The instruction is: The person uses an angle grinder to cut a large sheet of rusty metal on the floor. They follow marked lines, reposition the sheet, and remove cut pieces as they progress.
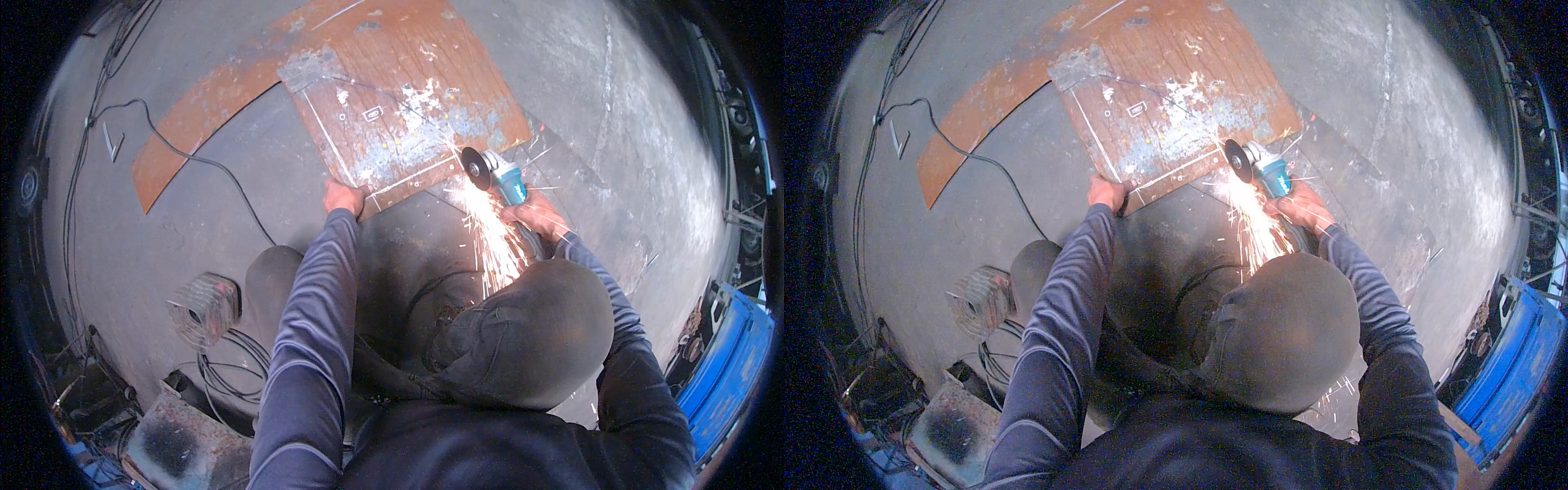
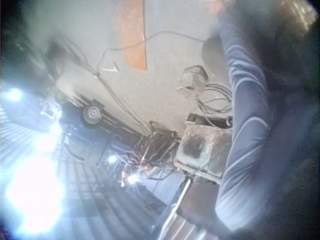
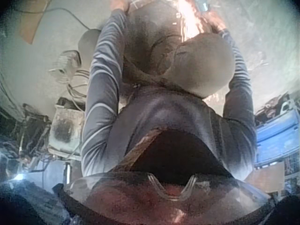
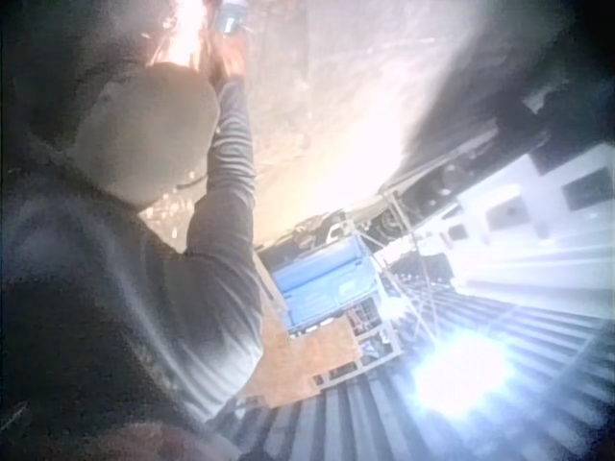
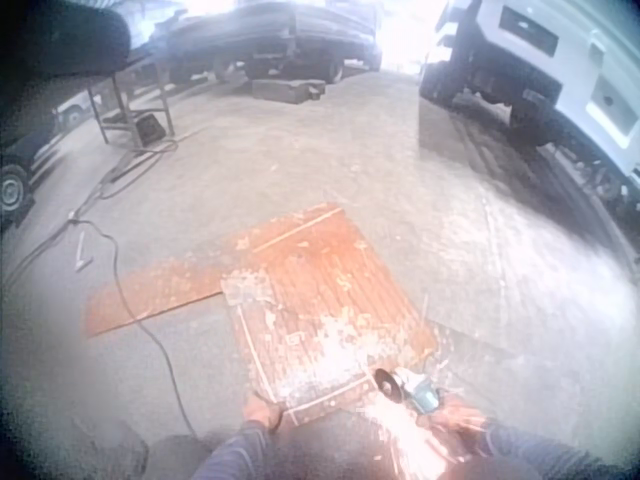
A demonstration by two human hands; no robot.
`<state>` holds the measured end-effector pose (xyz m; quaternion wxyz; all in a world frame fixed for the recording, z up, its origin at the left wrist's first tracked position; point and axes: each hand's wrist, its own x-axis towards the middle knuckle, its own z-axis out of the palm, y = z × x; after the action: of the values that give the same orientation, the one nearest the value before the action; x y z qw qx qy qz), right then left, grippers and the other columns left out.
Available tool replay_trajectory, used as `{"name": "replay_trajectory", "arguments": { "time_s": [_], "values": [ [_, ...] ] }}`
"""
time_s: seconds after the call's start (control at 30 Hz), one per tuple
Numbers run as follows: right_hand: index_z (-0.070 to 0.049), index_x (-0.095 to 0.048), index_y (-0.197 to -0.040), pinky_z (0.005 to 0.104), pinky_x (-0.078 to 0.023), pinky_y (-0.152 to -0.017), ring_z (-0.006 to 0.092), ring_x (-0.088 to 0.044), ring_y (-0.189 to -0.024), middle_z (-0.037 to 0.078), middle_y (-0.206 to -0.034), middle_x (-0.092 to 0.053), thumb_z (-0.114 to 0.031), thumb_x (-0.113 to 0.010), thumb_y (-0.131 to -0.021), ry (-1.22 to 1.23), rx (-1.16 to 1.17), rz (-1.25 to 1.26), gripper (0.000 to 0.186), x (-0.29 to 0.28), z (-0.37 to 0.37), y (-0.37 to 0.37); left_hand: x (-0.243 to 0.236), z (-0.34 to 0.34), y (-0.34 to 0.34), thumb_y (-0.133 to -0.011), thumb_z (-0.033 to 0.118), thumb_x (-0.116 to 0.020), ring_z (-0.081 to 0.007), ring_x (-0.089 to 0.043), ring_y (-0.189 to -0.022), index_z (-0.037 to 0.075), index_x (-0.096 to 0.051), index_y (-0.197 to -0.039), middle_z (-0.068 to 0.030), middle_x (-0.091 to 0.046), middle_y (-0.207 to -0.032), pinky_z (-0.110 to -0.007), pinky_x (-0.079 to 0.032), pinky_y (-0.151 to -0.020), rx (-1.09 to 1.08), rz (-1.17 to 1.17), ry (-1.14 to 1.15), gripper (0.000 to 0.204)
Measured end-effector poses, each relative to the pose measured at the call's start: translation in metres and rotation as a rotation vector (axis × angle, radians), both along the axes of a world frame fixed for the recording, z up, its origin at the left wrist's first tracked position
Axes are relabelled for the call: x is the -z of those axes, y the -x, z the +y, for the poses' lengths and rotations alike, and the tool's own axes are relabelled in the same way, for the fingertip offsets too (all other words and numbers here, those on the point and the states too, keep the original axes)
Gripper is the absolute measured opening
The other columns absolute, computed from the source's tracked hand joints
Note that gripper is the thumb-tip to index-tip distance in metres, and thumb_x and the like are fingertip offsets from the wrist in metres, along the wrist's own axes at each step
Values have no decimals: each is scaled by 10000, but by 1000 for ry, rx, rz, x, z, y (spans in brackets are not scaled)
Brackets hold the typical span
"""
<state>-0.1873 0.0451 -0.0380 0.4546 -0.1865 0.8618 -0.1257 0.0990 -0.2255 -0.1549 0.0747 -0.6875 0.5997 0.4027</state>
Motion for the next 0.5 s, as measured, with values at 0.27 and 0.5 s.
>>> {"name": "replay_trajectory", "arguments": {
  "time_s": [0.27,0.5],
  "values": [
    [6,-585,-1365,435,-515,-1027,370,-671,-1187,247,-1281,-686,-407,-854,-640,-91,-83,112,876,16,-1,6,14,-2,-5,-671,335,-977,-420,-617,-1283,-40,-454,-1413,-291,-651,-1331,-437,-489,-1105,-36,38,-13,982],
    [17,-530,-1430,418,-509,-1027,351,-672,-1172,217,-1251,-697,-336,-856,-663,-58,-141,123,905,16,-4,10,5,-1,0,-673,389,-966,-407,-628,-1277,-79,-474,-1407,-288,-652,-1339,-429,-490,-1085,5,22,-22,999]
  ]
}}
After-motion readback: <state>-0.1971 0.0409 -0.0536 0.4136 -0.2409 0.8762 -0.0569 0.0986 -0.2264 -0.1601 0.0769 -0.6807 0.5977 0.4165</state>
